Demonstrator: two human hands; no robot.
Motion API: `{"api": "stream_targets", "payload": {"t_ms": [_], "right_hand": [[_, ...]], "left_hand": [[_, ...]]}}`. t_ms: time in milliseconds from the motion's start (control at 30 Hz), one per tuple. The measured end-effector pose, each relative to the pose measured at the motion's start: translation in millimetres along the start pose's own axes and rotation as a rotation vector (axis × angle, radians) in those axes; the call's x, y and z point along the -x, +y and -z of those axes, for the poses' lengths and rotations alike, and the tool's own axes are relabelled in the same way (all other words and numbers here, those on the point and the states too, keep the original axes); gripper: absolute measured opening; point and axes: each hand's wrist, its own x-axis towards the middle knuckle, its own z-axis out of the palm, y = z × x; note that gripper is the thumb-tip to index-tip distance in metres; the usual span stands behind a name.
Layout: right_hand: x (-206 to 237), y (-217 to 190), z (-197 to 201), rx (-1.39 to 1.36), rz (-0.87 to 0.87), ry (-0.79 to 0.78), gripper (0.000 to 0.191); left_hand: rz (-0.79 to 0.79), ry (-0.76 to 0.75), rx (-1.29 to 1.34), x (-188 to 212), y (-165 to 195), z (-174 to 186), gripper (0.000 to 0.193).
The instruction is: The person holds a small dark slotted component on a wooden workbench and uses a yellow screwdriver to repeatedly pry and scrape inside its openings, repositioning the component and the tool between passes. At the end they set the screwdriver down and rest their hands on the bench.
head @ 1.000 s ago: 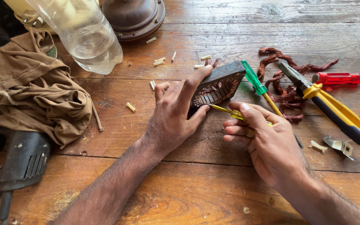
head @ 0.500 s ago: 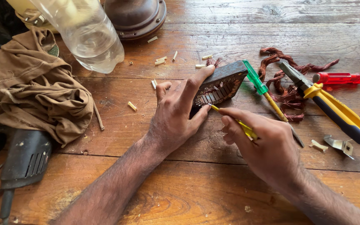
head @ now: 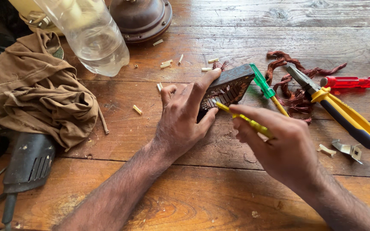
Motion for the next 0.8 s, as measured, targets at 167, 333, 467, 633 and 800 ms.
{"api": "stream_targets", "payload": {"t_ms": [167,333,467,633,800], "right_hand": [[-0.2,-1.6,2.2,0.118,-0.042,0.076,0.027],[-2.9,0.2,3.1,0.203,0.040,0.133,0.025],[-2.1,2.2,3.1,0.129,-0.063,0.129,0.025],[0.6,12.9,13.5,0.076,-0.032,0.135,0.027],[2.5,20.3,20.7,0.092,0.057,0.148,0.025]], "left_hand": [[0.003,0.020,0.008,-0.1,2.9,-1.2,0.082],[0.004,0.036,0.021,-0.4,4.8,-4.5,0.076],[0.059,0.064,0.023,-4.1,9.4,-11.2,0.073],[0.186,0.137,-0.022,-18.2,28.3,-23.7,0.075],[0.335,0.107,0.126,-29.8,37.7,-27.3,0.082]]}}
